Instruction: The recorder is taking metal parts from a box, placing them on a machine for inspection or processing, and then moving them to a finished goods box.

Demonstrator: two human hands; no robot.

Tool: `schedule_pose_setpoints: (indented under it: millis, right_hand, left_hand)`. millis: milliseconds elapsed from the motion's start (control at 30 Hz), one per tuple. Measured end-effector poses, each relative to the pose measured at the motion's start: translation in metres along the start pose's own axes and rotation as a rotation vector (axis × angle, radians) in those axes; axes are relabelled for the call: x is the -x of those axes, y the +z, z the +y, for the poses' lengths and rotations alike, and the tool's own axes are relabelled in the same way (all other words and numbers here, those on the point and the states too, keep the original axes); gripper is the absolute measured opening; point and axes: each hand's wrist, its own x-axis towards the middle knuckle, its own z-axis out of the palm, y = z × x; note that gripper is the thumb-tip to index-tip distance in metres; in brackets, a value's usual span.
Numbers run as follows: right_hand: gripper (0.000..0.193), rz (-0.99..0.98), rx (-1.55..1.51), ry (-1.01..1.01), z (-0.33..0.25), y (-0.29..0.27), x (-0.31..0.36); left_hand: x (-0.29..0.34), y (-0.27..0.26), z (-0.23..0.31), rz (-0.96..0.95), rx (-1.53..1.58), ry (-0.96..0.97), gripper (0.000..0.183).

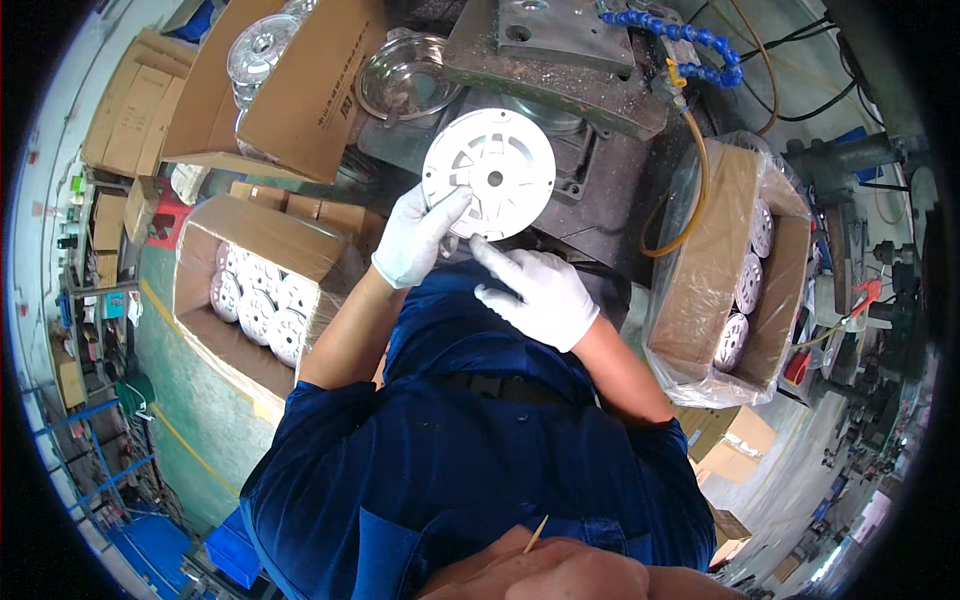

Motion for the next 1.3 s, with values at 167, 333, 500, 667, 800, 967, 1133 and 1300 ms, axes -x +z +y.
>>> schedule_pose_setpoints:
  millis: [167,333,500,667,800,967,1133,1300]
  right_hand:
    - [0.036,0.267,-0.513,0.330,0.009,-0.004,0.017]
    - [0.033,0.381,-1.387,0.702,0.038,0.001,0.027]
    - [0.055,0.287,-1.578,0.838,0.040,-0.012,0.021]
    - [0.074,0.225,-1.668,0.924,0.047,-0.010,0.017]
    - [0.066,0.289,-1.618,1.009,0.037,-0.011,0.011]
    - [0.065,0.311,-1.566,1.042,0.032,-0.012,0.011]
    - [0.067,0.302,-1.577,1.051,0.037,-0.006,0.015]
    - [0.074,0.185,-1.618,0.878,0.043,-0.001,0.019]
  left_hand:
    - [0.000,-0.008,-0.001,0.012,0.013,0.007,0.018]
    - [0.002,-0.008,0.001,-0.026,-0.020,0.004,0.019]
    - [0.003,-0.012,0.002,-0.100,-0.120,0.039,0.020]
    - [0.006,-0.009,0.016,-0.189,-0.263,0.036,0.022]
    - [0.005,-0.009,0.009,-0.154,-0.183,0.000,0.023]
    - [0.006,-0.010,0.002,-0.170,0.001,-0.052,0.022]
    - [0.006,-0.007,0.001,-0.158,0.002,-0.064,0.030]
    - [0.006,-0.010,-0.002,-0.181,-0.019,-0.101,0.044]
